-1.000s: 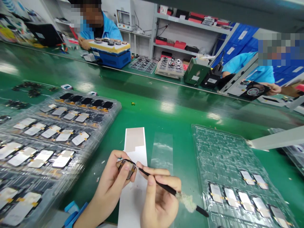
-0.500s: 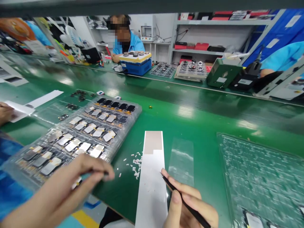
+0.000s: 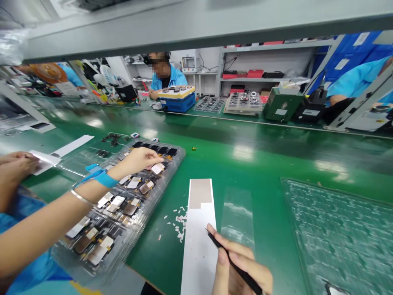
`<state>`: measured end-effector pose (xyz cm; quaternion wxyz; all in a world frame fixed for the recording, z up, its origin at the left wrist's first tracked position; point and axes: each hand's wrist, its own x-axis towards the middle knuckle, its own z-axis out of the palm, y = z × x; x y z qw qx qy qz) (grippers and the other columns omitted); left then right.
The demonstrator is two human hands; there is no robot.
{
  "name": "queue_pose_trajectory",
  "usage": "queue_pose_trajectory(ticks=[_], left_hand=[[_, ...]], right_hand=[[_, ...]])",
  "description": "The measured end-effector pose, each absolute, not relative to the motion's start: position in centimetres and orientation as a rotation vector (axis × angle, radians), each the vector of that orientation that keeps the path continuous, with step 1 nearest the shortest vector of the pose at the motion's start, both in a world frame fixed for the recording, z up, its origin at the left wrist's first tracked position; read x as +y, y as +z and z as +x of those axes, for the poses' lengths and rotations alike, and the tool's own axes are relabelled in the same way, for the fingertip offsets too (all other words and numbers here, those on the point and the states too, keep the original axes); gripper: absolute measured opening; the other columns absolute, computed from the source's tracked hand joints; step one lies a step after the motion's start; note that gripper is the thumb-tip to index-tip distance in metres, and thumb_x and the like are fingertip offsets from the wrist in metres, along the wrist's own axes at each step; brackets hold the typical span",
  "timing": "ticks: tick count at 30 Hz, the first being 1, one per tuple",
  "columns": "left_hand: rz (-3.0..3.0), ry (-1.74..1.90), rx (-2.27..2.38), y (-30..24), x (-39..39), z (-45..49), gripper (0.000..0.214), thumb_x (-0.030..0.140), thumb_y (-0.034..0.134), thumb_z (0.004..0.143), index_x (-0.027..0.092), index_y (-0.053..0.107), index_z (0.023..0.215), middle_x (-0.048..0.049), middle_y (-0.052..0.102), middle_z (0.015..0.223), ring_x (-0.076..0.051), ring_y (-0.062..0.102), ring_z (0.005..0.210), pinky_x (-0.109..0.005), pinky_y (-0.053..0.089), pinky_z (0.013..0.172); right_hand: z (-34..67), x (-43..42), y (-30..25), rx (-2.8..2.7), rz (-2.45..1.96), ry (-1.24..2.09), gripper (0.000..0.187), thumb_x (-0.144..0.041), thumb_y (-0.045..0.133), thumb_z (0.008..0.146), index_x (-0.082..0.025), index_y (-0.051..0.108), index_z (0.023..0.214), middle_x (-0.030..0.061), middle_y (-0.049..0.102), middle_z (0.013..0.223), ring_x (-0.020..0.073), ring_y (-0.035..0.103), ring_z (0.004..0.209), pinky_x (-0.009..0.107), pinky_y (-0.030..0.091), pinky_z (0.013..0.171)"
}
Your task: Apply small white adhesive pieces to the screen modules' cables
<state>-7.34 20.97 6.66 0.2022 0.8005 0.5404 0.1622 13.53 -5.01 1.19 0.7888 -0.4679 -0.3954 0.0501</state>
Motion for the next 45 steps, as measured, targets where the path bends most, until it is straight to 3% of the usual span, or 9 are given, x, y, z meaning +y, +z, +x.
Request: queue_pose_trajectory(ticks=[4,8,19,25,29,31,33,38,45], left_hand=[[2.269,0.420,1.801,8.4,23.8,-9.6,0.031,0.043,0.063,0.093,0.014,0.069,0.087,-0.0015,0.072,0.079,-0.019,0.069,0.075,-0.036,0.054,0.076],[2.174,0.356,2.082,8.3,27.2,-12.3,0.026,0.035,0.062,0.095,0.013,0.065,0.110,-0.0075,0.068,0.110,-0.023,0.067,0.096,-0.043,0.056,0.084],[2.206,0.262,2.245,6.4,28.9,-12.8,0.032,0.031,0.063,0.095,0.016,0.059,0.123,-0.0101,0.062,0.124,-0.026,0.064,0.107,-0.047,0.055,0.089],[2.405,0.404,1.938,9.4,26.0,-11.8,0.029,0.028,0.064,0.091,0.014,0.065,0.116,-0.0092,0.071,0.111,-0.027,0.067,0.101,-0.041,0.051,0.091],[2.495,0.446,1.559,10.8,19.7,-10.0,0.018,0.025,0.060,0.086,0.017,0.072,0.096,-0.0042,0.075,0.100,-0.022,0.069,0.087,-0.026,0.051,0.077],[2.508,0.490,1.418,10.6,15.1,-8.8,0.022,0.034,0.054,0.091,0.019,0.067,0.101,-0.0039,0.074,0.100,-0.020,0.068,0.081,-0.025,0.050,0.070],[2.481,0.550,1.301,10.1,10.2,-7.6,0.020,0.032,0.044,0.096,0.020,0.057,0.105,-0.0051,0.073,0.093,-0.019,0.067,0.068,-0.027,0.048,0.060],[2.243,0.607,1.033,8.3,1.2,-5.2,0.010,0.023,0.039,0.100,0.026,0.043,0.109,-0.0001,0.067,0.089,-0.016,0.069,0.073,-0.023,0.050,0.061],[1.824,0.755,0.879,4.6,-0.2,-1.5,0.010,0.025,0.043,0.101,0.025,0.051,0.098,0.0035,0.060,0.079,-0.012,0.062,0.070,-0.019,0.047,0.065]], right_hand=[[13.4,-5.0,1.3,-0.833,-1.002,0.098,0.027,0.006,0.062,0.079,-0.018,0.060,0.092,0.0029,0.070,0.082,0.0222,0.075,0.075,0.036,0.069,0.068],[13.5,-5.2,1.1,-0.834,-1.011,0.104,0.026,0.006,0.062,0.079,-0.017,0.059,0.092,0.0038,0.071,0.084,0.0216,0.075,0.076,0.035,0.068,0.068],[13.7,-5.1,0.7,-0.863,-1.027,0.134,0.023,0.005,0.060,0.082,-0.016,0.058,0.092,0.0054,0.071,0.085,0.0227,0.075,0.078,0.036,0.068,0.068],[13.2,-5.1,0.8,-0.802,-1.044,0.129,0.016,-0.002,0.062,0.086,-0.016,0.056,0.091,0.0060,0.070,0.085,0.0215,0.074,0.079,0.034,0.066,0.072],[13.5,-5.0,0.7,-0.841,-1.049,0.193,0.008,-0.009,0.058,0.092,-0.017,0.060,0.095,0.0056,0.067,0.091,0.0208,0.072,0.086,0.036,0.062,0.079],[14.1,-5.1,1.1,-0.944,-1.088,0.301,0.011,-0.013,0.052,0.096,-0.018,0.061,0.097,0.0051,0.065,0.093,0.0198,0.070,0.090,0.035,0.058,0.081],[14.8,-5.5,1.9,-1.067,-1.161,0.370,0.018,-0.015,0.046,0.098,-0.020,0.063,0.095,0.0035,0.062,0.089,0.0154,0.065,0.085,0.028,0.054,0.073],[15.6,-6.4,4.8,-1.509,-1.260,0.290,0.013,-0.014,0.056,0.092,-0.021,0.063,0.100,0.0013,0.055,0.084,0.0094,0.054,0.063,0.021,0.042,0.050],[15.3,-5.0,3.9,-1.771,-1.203,0.050,0.013,-0.006,0.061,0.089,-0.016,0.061,0.098,0.0037,0.064,0.085,0.0124,0.064,0.070,0.024,0.049,0.060]])
